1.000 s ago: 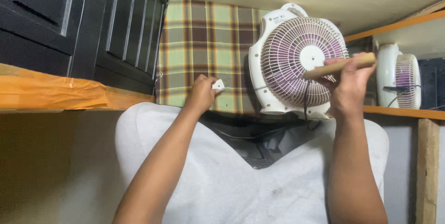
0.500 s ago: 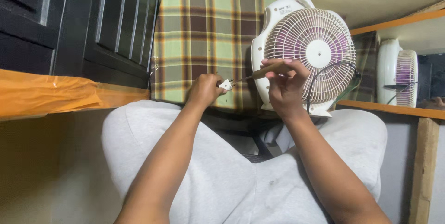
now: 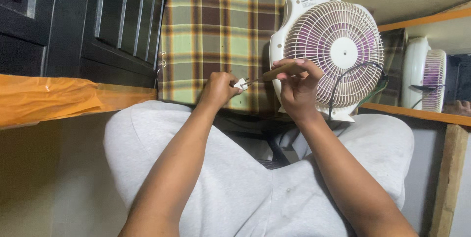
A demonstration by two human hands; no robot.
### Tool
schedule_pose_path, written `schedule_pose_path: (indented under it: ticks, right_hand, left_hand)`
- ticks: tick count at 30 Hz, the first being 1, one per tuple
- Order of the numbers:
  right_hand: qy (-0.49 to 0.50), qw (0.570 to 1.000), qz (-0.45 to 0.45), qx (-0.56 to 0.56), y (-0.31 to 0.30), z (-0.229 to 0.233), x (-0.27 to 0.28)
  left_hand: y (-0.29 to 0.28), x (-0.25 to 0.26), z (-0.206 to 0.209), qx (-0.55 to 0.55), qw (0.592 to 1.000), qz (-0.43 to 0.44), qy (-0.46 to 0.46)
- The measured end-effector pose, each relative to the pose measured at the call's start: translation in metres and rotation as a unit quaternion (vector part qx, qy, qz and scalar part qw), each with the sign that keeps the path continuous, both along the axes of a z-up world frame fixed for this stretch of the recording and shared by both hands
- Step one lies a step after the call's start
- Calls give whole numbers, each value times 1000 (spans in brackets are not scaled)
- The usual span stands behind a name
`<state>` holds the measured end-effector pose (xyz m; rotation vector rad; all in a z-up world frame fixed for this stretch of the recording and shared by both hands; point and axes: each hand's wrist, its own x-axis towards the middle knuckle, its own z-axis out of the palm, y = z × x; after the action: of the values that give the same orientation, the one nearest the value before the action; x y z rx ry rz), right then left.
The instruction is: The person sits on the floor and uses a screwdriver to tighten screws on the power plug of a small electric fan. The person repeatedly adjusts the plug and tightens the screws throughout the clip.
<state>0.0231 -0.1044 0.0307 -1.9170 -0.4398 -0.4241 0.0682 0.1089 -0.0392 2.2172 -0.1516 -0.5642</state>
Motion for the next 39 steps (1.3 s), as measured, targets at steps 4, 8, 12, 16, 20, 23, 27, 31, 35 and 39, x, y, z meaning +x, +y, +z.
schedule_pose_path:
  ticks: [4,8,12,16,20,23,27,31,35,39]
  right_hand:
    - [-6,1000,12,-25,3,5,-1]
    - [-85,993,15,-84,12,12,2]
    - [-118,986,-10,-115,24,16,0]
    - [-52,996,25,-67,22,26,5]
    - [-119,982,54,-134,30,27,7]
    - [-25,993,95,-64,32,22,10]
    - [-12,993,119,-20,28,20,11]
    - [-72,986,127,-85,23,20,9]
    - [-48,972,201,-112,21,17,11]
    - [18,977,206,-53,21,10,17]
  left_hand:
    - [-1,1,3,8,999,1,32]
    - [0,0,1,8,1000,7,26]
    - [0,-4,-11,-2,1000,1,-32]
    - [0,-6,-22,-18,997,-14,-70]
    - [0,-4,-28,-9,997,-26,-66]
    - [1,-4,-32,0,997,-35,-75]
    - [1,-6,-34,3,996,-31,-87]
    - [1,-6,-36,-5,996,-32,-80]
    - [1,-3,-33,3,995,-52,-82]
    - [-3,-1,-29,17,998,-50,-44]
